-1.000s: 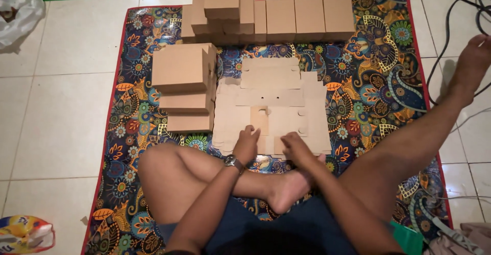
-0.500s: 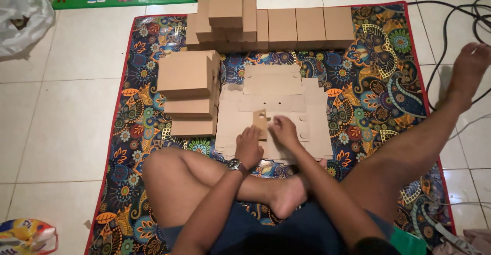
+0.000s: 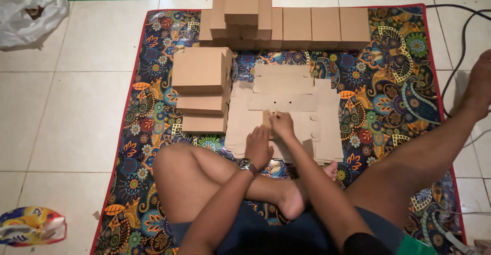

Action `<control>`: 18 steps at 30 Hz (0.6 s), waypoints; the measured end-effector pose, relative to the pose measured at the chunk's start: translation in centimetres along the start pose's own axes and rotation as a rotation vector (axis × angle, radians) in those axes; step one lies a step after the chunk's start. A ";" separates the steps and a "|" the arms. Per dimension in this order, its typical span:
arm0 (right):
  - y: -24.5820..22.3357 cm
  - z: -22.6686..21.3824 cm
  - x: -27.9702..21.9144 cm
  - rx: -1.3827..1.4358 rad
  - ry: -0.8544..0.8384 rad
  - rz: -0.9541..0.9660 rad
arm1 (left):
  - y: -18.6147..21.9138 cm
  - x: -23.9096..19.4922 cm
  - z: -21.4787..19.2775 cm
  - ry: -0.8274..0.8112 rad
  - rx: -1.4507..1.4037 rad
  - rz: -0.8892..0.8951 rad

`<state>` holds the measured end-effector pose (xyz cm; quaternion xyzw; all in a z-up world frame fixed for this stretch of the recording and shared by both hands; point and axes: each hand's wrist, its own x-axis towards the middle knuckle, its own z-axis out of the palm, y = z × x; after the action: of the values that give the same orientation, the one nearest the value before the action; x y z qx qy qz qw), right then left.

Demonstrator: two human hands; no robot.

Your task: The person sits on a mat and assembles small cardboard boxes from flat sheets. They fold the flaps, tuck the tabs into slots, and form the box shape by hand, then place the finished boxes in a stack.

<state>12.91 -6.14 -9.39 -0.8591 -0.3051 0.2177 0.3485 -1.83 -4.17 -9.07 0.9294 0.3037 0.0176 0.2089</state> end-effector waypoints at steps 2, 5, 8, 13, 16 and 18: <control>1.8 1.3 1.0 0.162 -0.054 0.186 | 0.4 -0.5 -0.8 -0.021 -0.009 -0.005; 0.9 0.3 0.7 0.218 -0.021 0.267 | 0.5 -0.5 -0.7 -0.005 0.012 -0.004; -4.7 -3.0 -2.3 0.307 0.006 0.371 | 0.8 -0.7 -1.1 -0.047 0.058 -0.028; -0.2 -1.0 1.5 -0.030 -0.075 0.279 | 2.3 -1.5 -3.5 -0.166 0.102 -0.072; -1.8 -2.9 1.1 -0.162 -0.103 0.272 | 3.0 -1.7 -4.5 -0.221 0.151 -0.089; -2.6 -4.4 0.5 -0.168 -0.101 0.283 | 3.2 -1.7 -4.8 -0.231 0.175 -0.088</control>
<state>14.88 -6.44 -4.67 -0.9077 -0.2151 0.2810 0.2255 -2.23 -5.61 -3.23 0.9256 0.3186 -0.1255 0.1611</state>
